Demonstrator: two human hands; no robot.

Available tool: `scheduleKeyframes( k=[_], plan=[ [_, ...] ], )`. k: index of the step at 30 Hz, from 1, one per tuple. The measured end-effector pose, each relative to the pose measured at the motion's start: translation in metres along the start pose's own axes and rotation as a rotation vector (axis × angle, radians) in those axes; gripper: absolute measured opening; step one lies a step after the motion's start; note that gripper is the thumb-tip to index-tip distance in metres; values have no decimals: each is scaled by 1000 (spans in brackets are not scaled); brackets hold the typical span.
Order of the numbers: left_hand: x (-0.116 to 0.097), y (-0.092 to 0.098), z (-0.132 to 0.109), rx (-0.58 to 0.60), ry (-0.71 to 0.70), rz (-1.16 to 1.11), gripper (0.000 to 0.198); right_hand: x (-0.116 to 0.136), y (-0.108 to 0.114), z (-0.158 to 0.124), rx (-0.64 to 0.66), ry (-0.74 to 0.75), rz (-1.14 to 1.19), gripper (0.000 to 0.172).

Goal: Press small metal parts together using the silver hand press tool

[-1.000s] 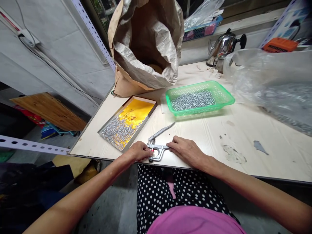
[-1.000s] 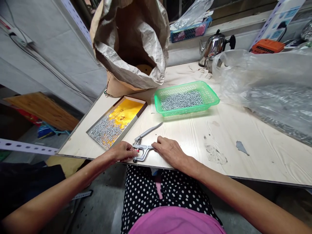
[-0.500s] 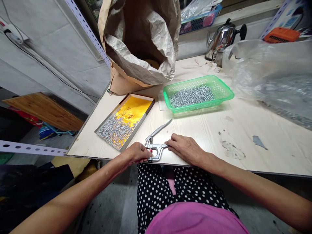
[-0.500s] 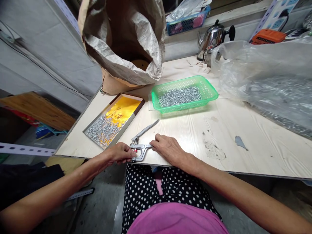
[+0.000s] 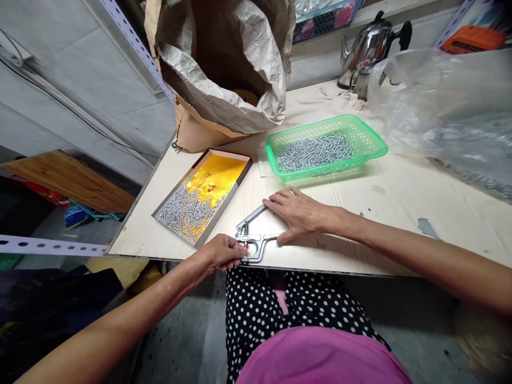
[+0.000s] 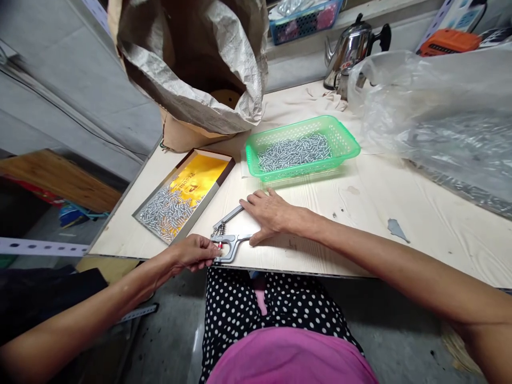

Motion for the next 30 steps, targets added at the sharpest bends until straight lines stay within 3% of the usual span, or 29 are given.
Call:
scheduleKeyframes(
  k=[9, 11, 14, 16, 21, 26, 30],
  plan=[
    [7, 0, -1, -58, -17, 52, 39, 10, 5, -6, 2, -60, -32, 65],
    [4, 5, -8, -223, -121, 200, 35, 11, 2, -8, 0, -69, -19, 56],
    [-17, 8, -29, -577, -444, 499, 26, 15, 1, -11, -15, -73, -4, 47],
    [-32, -1, -37, -668, -639, 647, 26, 18, 2, -12, -23, -77, 1, 44],
    [-66, -30, -22, -569, -846, 855, 57, 23, 6, -15, 2, -100, 9, 41],
    [-82, -36, -14, -521, -849, 937, 56, 21, 8, -19, 54, -146, 29, 62],
    [-82, -33, -11, -593, -848, 888, 46, 17, 10, -17, 70, -194, -54, 42]
  ],
)
Point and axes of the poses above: each hand's wrist, its own z-axis towards the middle knuckle, its own y-axis out of the back of the hand, x = y × z, the point moved 6 cm from there along z, towards the middle knuckle, and after that the axes turned 6 degrees about y, right-handed, at the moved point
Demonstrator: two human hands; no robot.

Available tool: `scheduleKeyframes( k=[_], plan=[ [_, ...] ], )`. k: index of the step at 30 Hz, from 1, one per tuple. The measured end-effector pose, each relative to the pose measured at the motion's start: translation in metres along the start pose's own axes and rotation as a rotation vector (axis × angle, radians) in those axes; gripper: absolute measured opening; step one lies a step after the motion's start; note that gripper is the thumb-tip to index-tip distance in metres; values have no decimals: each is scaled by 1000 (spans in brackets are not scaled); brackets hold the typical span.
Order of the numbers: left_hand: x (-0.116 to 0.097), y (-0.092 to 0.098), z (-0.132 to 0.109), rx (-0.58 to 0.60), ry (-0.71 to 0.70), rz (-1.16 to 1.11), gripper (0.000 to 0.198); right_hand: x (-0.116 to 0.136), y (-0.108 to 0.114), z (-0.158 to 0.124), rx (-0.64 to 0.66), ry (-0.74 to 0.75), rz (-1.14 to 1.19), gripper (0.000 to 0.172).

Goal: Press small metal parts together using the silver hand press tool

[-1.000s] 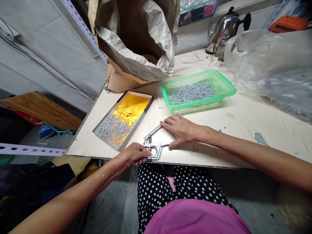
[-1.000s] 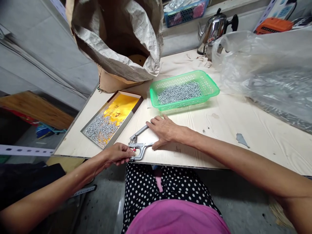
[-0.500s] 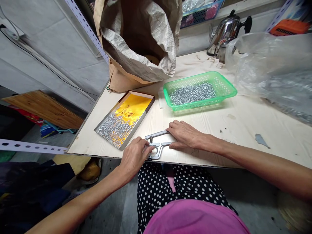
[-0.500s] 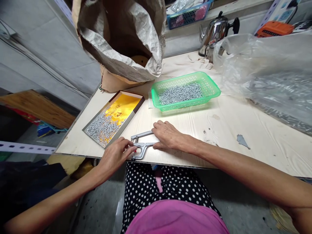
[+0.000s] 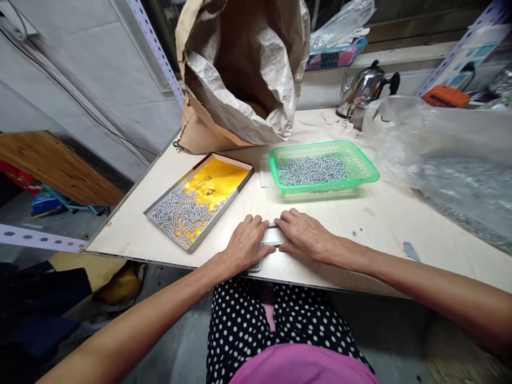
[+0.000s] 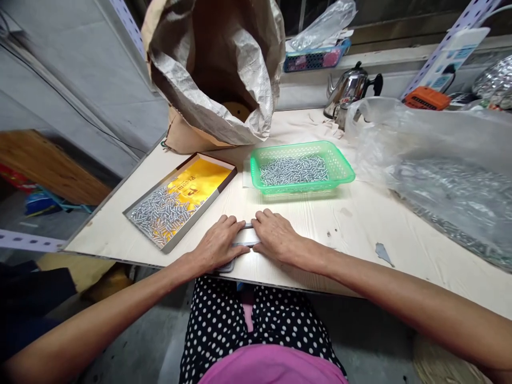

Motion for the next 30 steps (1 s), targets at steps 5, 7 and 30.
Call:
scheduleKeyframes(
  k=[5, 7, 30],
  plan=[
    [7, -8, 0, -70, 95, -40, 24, 0, -8, 8, -21, 60, -15, 11],
    [9, -9, 0, -68, 116, -44, 22, -1, -12, 10, -29, 60, 11, 10],
    [-52, -40, -57, -343, -147, -222, 42, -33, -2, 26, -137, -5, -36, 14]
  ],
)
Point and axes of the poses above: each hand's wrist, its own z-axis towards the middle knuckle, its own y-axis out of the back of the hand, x = y × z, the point moved 6 cm from there along z, towards the middle knuckle, and after that the axes turned 6 degrees about y, right-handed, at the moved point
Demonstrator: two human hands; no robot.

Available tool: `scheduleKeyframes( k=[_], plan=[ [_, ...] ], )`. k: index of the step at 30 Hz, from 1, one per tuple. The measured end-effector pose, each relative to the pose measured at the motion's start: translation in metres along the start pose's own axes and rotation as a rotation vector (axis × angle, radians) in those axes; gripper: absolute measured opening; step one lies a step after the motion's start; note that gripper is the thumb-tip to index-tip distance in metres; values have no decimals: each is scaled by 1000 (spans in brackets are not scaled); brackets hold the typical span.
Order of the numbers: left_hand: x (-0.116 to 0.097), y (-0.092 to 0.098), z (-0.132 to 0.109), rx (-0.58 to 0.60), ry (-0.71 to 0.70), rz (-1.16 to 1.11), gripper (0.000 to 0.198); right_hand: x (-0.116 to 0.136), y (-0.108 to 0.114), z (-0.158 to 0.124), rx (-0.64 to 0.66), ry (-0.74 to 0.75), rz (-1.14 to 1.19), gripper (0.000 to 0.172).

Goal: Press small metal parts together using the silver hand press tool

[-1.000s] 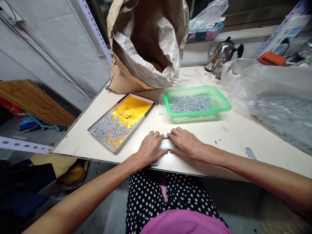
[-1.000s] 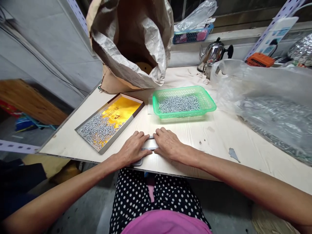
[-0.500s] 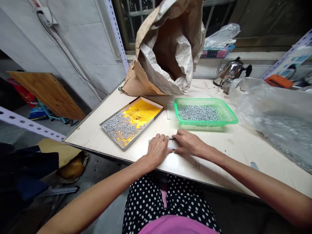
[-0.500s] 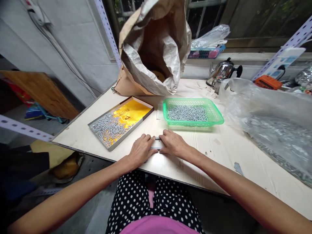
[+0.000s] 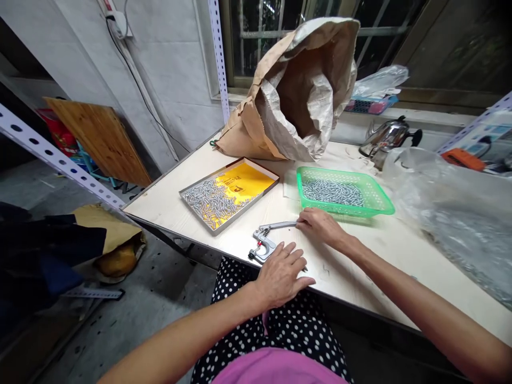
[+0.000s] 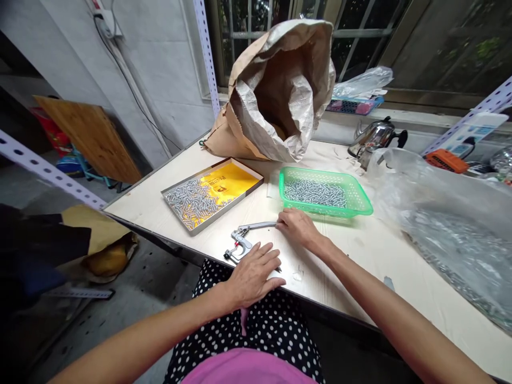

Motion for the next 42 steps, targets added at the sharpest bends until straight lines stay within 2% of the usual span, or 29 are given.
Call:
scheduleKeyframes(
  k=[2, 6, 8, 11, 15, 17, 18, 21, 23, 25, 28, 30, 32, 34, 37, 40, 42],
  plan=[
    [0, 1, -1, -7, -9, -16, 46, 20, 6, 5, 2, 40, 11, 16],
    [3, -5, -2, 30, 53, -40, 53, 93, 13, 14, 22, 403, 84, 17],
    [6, -9, -3, 58, 101, -51, 55, 120, 10, 20, 68, 525, 79, 13],
    [7, -13, -5, 81, 114, -68, 58, 139, -2, 33, 110, 596, 10, 11],
    [6, -17, -8, 90, 104, -79, 60, 146, -10, 47, 107, 601, -31, 12],
    [3, -13, -9, 61, 87, -77, 59, 139, 4, 51, 30, 521, 18, 10],
    [1, -7, -8, 35, 65, -68, 59, 130, 18, 52, -50, 455, 60, 10],
    [3, 26, -4, -71, 6, 6, 49, 75, 81, 42, -403, 208, 171, 14],
    [24, 58, 4, -152, 68, 88, 36, 22, 116, 29, -576, 26, 117, 16],
    [63, 91, 15, -198, 241, 182, 28, -29, 133, 15, -619, -100, -10, 25],
    [133, 127, 30, -170, 504, 329, 30, -73, 116, 1, -418, -188, -199, 37],
    [171, 135, 38, -83, 593, 374, 32, -70, 91, -12, -341, -159, -164, 40],
    [195, 132, 44, 12, 627, 396, 32, -43, 62, -25, -266, -76, 3, 39],
    [205, 124, 49, 88, 623, 410, 31, -5, 34, -37, -171, -1, 204, 35],
    [208, 112, 56, 160, 609, 445, 28, 43, 4, -48, -17, 18, 374, 28],
    [209, 105, 64, 188, 649, 478, 27, 68, -12, -50, 77, -5, 409, 21],
    [210, 103, 69, 193, 680, 483, 29, 74, -17, -48, 79, -12, 395, 18]
  ],
)
Point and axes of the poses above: each hand's wrist, its own z-axis towards the middle knuckle, its own y-axis out of the back of the hand, x = y × z, the point moved 6 cm from there along z, towards the middle knuckle, and after that the axes turned 6 degrees about y, right-handed, at the moved point
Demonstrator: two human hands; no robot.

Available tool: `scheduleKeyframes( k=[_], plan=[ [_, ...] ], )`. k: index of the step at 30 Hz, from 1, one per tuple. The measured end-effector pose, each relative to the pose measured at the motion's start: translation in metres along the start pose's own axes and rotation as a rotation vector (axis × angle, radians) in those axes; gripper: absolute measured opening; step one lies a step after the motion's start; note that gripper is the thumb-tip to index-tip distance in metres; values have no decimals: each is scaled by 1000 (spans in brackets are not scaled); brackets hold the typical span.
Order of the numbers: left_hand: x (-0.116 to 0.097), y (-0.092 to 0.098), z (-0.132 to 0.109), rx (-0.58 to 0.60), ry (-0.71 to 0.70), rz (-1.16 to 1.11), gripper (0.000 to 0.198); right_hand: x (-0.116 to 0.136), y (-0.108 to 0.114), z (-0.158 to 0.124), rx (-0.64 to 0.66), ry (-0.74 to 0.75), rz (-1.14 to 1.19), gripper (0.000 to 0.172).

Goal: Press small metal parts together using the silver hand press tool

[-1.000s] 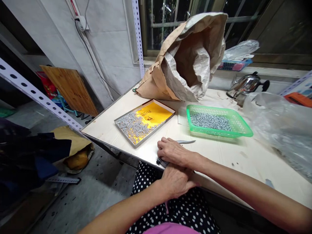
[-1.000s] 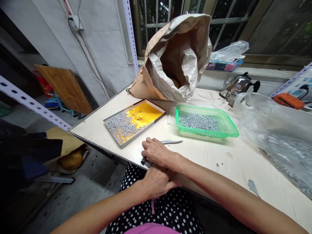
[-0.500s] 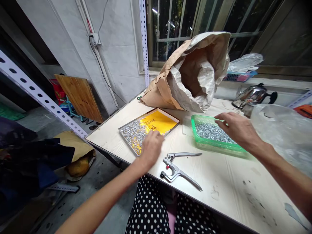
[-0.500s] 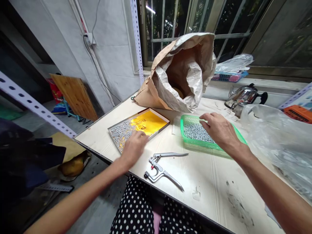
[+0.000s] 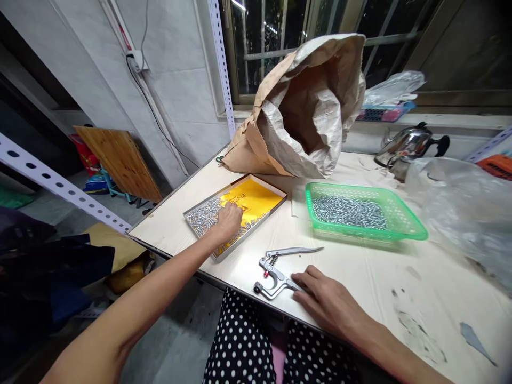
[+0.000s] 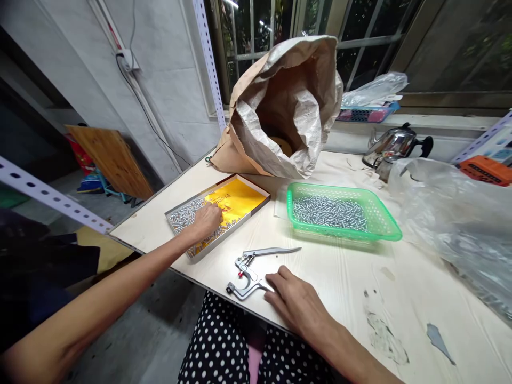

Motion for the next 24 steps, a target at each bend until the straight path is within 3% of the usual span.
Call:
scheduleKeyframes(
  k=[10, 15, 19, 22, 24],
  plan=[
    [14, 4, 3, 100, 51, -83, 16, 1, -13, 1, -69, 13, -166, 10],
    [16, 8, 6, 42, 41, -135, 12, 1, -11, 2, -51, 22, -167, 9],
    [26, 23, 8, -32, 82, -190, 17, 3, -6, 2, -31, 16, -153, 10],
    [24, 42, -12, -120, 91, -353, 19, 4, -2, 3, -15, 21, -176, 10],
    [10, 48, -37, -116, 39, -547, 16, 3, 3, 5, -17, 37, -199, 12]
  ],
)
Point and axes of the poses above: each hand's wrist, its own z-axis towards the middle knuckle, its own y-axis out of the back of the hand, x = y × z, the point moved 6 cm from there along z, towards the middle knuckle, and after that the axes turned 6 degrees about y, right-handed, at the moved point
